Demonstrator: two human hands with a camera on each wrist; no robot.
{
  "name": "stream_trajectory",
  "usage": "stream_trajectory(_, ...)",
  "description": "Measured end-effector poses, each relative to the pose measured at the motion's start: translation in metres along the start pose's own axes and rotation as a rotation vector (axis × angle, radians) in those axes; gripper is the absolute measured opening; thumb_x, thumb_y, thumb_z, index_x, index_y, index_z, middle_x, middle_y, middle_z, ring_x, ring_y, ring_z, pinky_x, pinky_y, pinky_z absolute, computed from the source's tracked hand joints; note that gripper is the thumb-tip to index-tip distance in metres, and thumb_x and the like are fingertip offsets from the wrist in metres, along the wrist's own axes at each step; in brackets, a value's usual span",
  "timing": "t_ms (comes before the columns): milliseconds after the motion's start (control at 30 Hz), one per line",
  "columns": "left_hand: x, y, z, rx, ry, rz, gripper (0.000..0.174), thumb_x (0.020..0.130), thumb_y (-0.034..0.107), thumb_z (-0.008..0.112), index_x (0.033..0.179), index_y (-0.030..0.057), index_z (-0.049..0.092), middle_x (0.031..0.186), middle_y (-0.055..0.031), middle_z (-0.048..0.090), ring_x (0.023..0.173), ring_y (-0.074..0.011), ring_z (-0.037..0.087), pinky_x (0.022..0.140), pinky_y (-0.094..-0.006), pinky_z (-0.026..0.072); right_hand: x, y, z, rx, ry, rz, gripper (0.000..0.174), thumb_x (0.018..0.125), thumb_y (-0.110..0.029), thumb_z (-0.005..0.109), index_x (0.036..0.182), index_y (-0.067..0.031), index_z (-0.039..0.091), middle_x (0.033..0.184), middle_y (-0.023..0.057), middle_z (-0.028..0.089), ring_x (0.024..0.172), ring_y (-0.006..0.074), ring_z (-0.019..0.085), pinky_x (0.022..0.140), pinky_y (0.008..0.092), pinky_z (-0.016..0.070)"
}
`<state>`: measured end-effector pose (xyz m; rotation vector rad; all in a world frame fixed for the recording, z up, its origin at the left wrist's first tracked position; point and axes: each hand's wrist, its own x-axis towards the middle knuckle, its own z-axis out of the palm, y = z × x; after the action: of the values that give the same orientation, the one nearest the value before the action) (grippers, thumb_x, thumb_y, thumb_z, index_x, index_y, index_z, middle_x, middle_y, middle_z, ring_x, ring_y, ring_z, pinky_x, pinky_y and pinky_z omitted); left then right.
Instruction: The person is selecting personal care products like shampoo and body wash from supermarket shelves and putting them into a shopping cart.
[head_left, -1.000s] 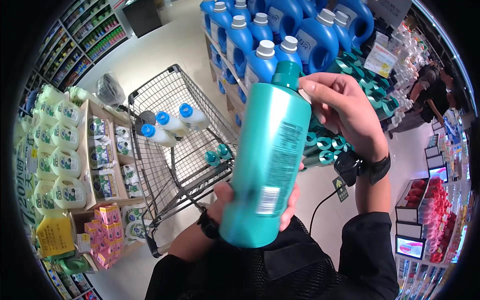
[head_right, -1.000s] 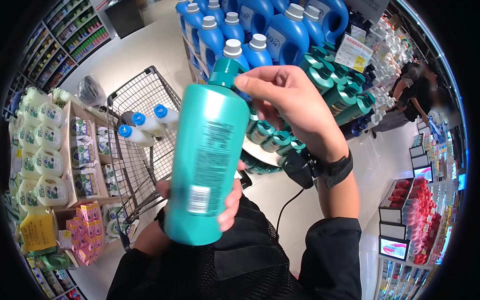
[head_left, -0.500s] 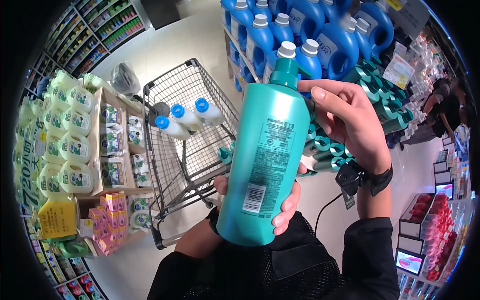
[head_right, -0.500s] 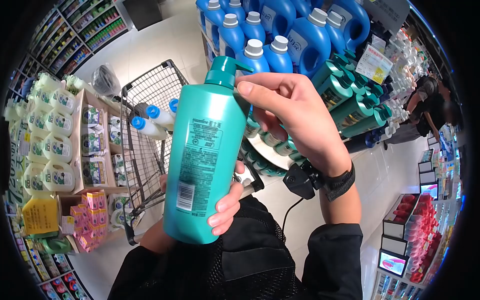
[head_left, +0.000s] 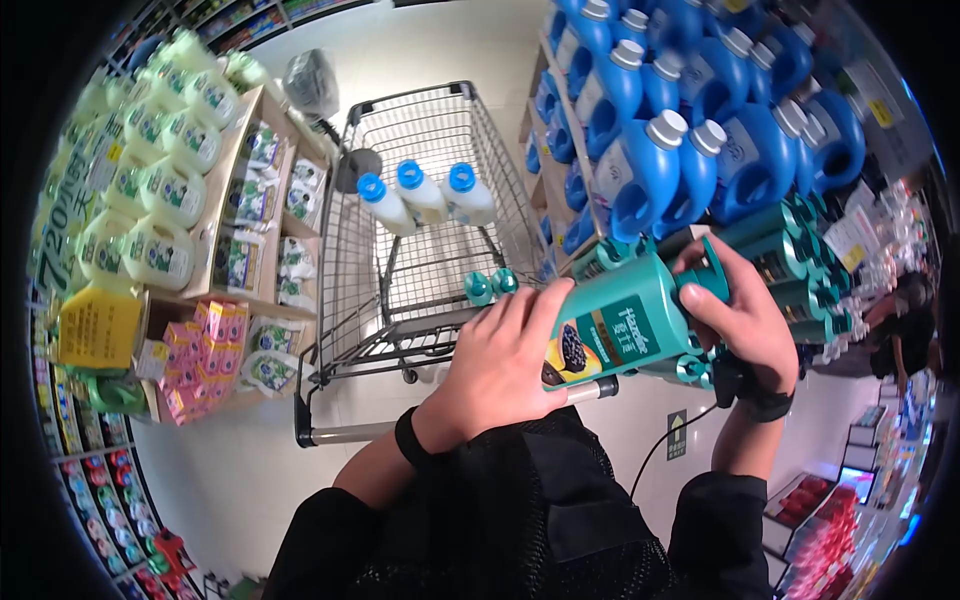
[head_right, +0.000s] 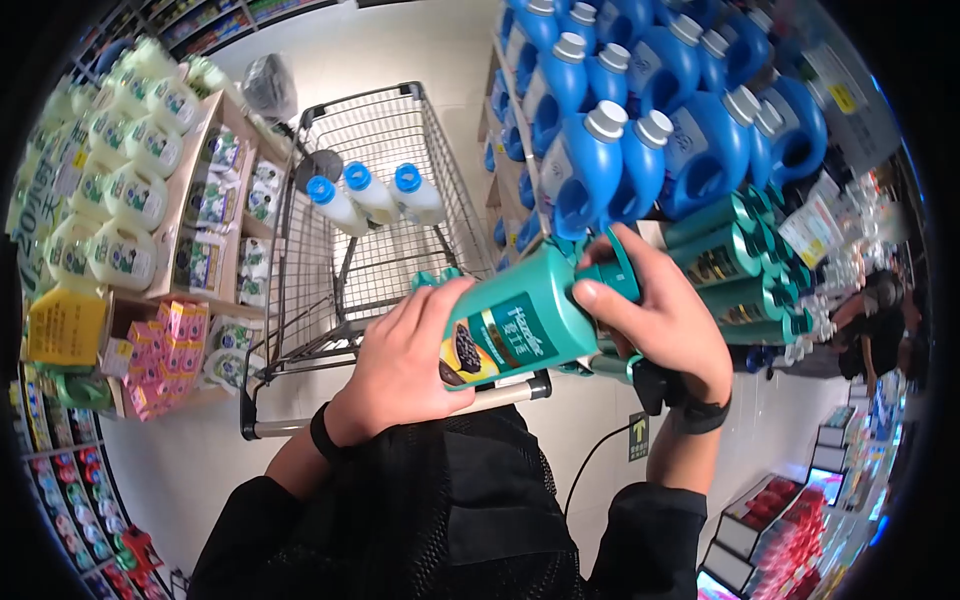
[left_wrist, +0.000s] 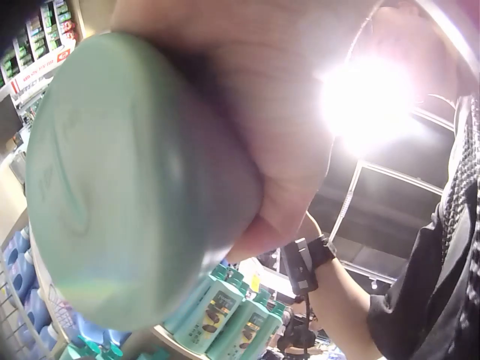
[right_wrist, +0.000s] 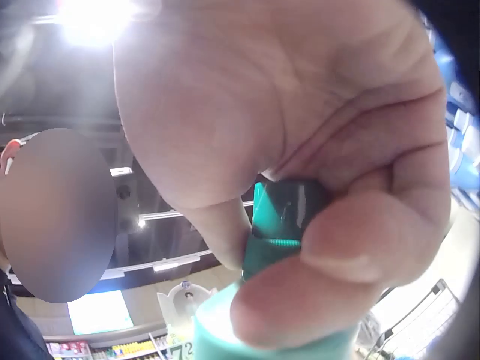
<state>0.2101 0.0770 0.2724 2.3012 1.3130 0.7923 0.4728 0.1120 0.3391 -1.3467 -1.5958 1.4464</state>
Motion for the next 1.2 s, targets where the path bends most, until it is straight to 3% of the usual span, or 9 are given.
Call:
stream_trajectory(100,-0.070,-0.059,0.046,0.006,-0.022,-0.025,0.092,0.055,0.015,0.081,0.137,0.0066,0.042,0.117,-0.0158,0.057,0.107,-0.0351,0.059,0.089,-0.0434,0.0502,0.001,0.069,0.061,0.020,-0.076,-0.059,0.028,0.087,-0.020,0.073,0.096,-0.0023,0.053,0.069,0.0000,0.056,0.047,0.0038,0.047,0.040,0.0209,0.0351)
stream_trajectory(233,-0.080,-0.089,0.021,0.001,0.190,-0.026,0.085,0.061,0.011,0.079,0.139,0.0053,0.044,0.128,-0.0173,0.056,0.116,-0.0356,0.055,0.100,-0.0451,0.0449,0.029,0.040,0.109,0.104,0.023,-0.095,0.023,0.083,-0.011,0.074,0.091,-0.0016,0.054,0.065,0.0025,0.056,0.041,0.0050,0.047,0.034,0.0215,0.0337)
stream_trajectory(333,-0.094,-0.084,0.048,0.023,0.341,-0.261,0.069,0.069,0.007,0.077,0.133,0.0028,0.050,0.128,-0.0180,0.057,0.117,-0.0353,0.055,0.098,-0.0407,0.0462,0.061,0.059,0.088,0.071,-0.002,-0.037,0.023,0.085,-0.013,0.072,0.093,-0.0008,0.054,0.061,0.0028,0.055,0.038,0.0080,0.047,0.032,0.0227,0.0351)
stream_trajectory(533,-0.252,-0.147,0.015,-0.009,0.529,-0.524,0.032,0.077,0.013,0.077,0.104,0.0049,0.062,0.096,-0.0125,0.069,0.090,-0.0314,0.066,0.079,-0.0378,0.0529,0.144,0.084,0.209,-0.266,-0.147,0.014,0.030,0.084,-0.017,0.071,0.097,0.0037,0.053,0.055,0.0072,0.057,0.041,0.0150,0.057,0.038,0.0291,0.0443)
stream_trajectory(667,-0.227,-0.098,0.100,0.206,0.426,-0.795,0.020,0.079,0.020,0.077,0.090,0.0061,0.069,0.076,-0.0088,0.068,0.071,-0.0259,0.067,0.063,-0.0340,0.0512,0.201,0.196,0.169,-0.392,-0.212,0.114,0.031,0.083,-0.017,0.068,0.097,0.0072,0.054,0.056,0.0114,0.062,0.044,0.0198,0.062,0.042,0.0329,0.0481)
stream_trajectory(733,-0.238,-0.101,0.077,0.174,0.332,-0.839,0.020,0.079,0.026,0.076,0.081,0.0074,0.069,0.067,-0.0065,0.066,0.064,-0.0251,0.065,0.058,-0.0349,0.0493,0.220,0.215,0.214,-0.510,-0.241,0.132,0.036,0.082,-0.021,0.068,0.096,0.0088,0.054,0.057,0.0133,0.063,0.046,0.0227,0.064,0.047,0.0346,0.0511)
stream_trajectory(1067,-0.310,-0.099,0.053,0.236,0.493,-0.693,0.023,0.077,0.022,0.074,0.066,0.0098,0.058,0.056,-0.0033,0.053,0.052,-0.0224,0.052,0.047,-0.0357,0.0406,0.228,0.343,0.326,-1.035,-0.304,0.213,0.060,0.084,-0.043,0.066,0.107,0.0106,0.054,0.072,0.0196,0.070,0.069,0.0335,0.071,0.075,0.0434,0.0560)
stream_trajectory(1133,-0.288,-0.086,0.064,0.245,0.503,-0.670,0.022,0.076,0.021,0.074,0.066,0.0096,0.058,0.055,-0.0039,0.051,0.052,-0.0224,0.051,0.046,-0.0353,0.0396,0.245,0.381,0.317,-1.187,-0.283,0.014,0.063,0.082,-0.044,0.067,0.108,0.0109,0.054,0.078,0.0227,0.070,0.076,0.0356,0.071,0.080,0.0446,0.0559)
stream_trajectory(1200,-0.246,-0.065,0.095,0.274,0.523,-0.664,0.022,0.075,0.020,0.075,0.067,0.0097,0.058,0.055,-0.0035,0.049,0.051,-0.0218,0.050,0.045,-0.0343,0.0386,0.263,0.403,0.283,-1.182,-0.313,0.045,0.060,0.080,-0.043,0.068,0.109,0.0089,0.057,0.083,0.0240,0.071,0.081,0.0358,0.072,0.082,0.0437,0.0566)
